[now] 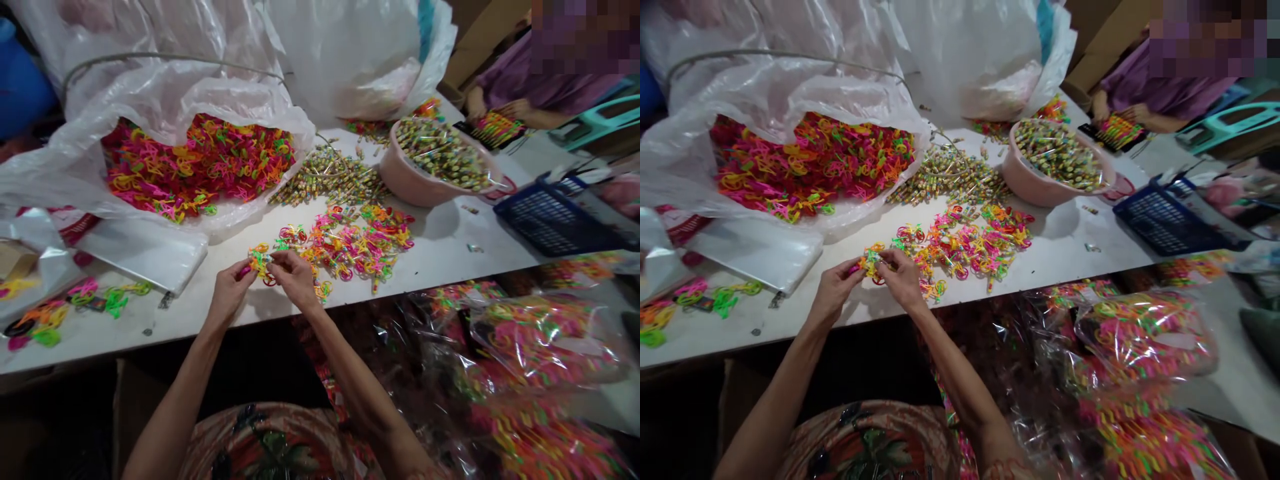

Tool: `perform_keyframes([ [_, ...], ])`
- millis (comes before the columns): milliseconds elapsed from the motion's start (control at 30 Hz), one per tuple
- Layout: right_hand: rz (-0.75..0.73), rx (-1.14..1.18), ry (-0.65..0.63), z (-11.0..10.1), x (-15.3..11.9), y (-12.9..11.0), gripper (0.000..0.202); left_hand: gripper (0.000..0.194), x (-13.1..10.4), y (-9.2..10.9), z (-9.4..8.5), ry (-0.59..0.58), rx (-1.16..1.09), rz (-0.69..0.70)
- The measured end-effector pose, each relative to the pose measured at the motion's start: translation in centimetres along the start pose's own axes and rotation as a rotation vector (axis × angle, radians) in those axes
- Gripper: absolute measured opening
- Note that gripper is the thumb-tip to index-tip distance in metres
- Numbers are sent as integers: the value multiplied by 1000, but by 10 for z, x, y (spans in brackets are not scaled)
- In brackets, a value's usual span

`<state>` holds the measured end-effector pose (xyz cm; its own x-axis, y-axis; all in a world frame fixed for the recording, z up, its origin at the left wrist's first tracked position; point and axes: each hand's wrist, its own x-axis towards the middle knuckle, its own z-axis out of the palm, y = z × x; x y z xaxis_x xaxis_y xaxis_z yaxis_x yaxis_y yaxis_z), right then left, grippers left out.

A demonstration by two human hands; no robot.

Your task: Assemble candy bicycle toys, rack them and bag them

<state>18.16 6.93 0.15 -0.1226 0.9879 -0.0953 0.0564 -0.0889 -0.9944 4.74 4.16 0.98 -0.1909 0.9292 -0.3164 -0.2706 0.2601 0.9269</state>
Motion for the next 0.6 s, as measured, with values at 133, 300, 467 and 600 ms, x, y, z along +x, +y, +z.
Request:
perform_keyframes([
  [133,-85,-120,-168,-11,0,-11,12,29,-4,0,-13,-123,198,-83],
  [300,62,118,45,-17,-13,-4,26,31,-2,2,-14,124,-160,-116],
  [467,172,334,-18,-2,-22,5,25,31,-1,2,2,131,-388,-172],
  [600,184,457,2,5,-17,3,22,25,-1,2,10,150,-431,-194],
])
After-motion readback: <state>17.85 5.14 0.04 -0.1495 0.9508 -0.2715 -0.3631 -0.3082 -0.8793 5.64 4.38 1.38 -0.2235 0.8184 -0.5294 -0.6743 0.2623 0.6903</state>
